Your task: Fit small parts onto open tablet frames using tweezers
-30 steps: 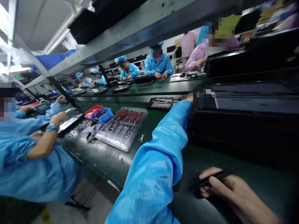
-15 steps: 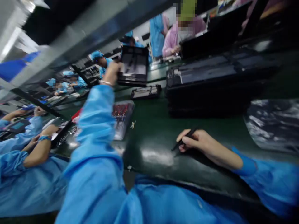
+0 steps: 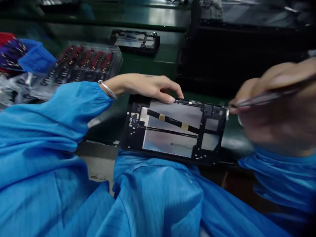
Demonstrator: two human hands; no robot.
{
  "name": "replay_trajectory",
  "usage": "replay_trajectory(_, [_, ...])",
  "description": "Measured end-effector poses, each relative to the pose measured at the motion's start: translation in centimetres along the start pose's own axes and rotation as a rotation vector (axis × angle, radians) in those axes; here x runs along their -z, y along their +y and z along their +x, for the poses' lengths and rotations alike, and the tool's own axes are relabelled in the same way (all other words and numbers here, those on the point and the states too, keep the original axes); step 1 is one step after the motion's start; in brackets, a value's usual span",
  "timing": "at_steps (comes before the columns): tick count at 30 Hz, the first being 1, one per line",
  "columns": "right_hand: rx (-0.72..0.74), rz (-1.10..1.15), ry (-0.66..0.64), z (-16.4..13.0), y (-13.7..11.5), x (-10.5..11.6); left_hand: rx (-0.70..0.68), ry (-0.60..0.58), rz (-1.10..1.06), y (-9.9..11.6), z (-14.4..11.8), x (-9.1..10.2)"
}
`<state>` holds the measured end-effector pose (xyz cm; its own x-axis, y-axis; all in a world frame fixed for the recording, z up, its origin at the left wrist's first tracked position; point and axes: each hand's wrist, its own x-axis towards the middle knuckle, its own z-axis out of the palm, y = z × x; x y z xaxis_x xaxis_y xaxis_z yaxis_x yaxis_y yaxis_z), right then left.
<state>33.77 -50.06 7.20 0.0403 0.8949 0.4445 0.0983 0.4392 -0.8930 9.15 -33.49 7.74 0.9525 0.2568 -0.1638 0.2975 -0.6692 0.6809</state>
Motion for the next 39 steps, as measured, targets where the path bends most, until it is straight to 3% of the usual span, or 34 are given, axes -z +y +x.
replay_trajectory(3, [0.034, 0.094, -0.034, 1.3, 2.2, -1.8, -0.036, 0.007, 0.024, -2.3, 1.2, -1.8])
replay_trajectory(6, [-0.075, -0.024, -0.07, 2.1, 4.9, -2.1, -0.038, 0.171, 0.103, -3.7, 0.3, -3.9])
replay_trajectory(9, [-0.12, -0.149, -0.051, 2.3, 6.7, -1.8, -0.014, 0.313, 0.124, -4.0, -0.6, -5.7])
replay_trajectory(12, [-0.153, -0.22, -0.059, 2.0, 7.0, -1.9, -0.003, 0.335, 0.111, -3.8, -0.9, -6.6])
replay_trajectory(19, [-0.213, -0.414, -0.148, 2.1, 6.2, -2.8, 0.015, 0.348, 0.136, -3.6, -0.8, -6.7])
replay_trajectory(32, [-0.189, -0.49, -0.201, 2.3, 6.1, -2.7, 0.027, 0.356, 0.13, -3.7, -0.6, -6.8])
replay_trajectory(39, [-0.207, -0.424, -0.203, 2.3, 6.1, -2.8, 0.022, 0.362, 0.131, -3.9, -0.6, -6.8])
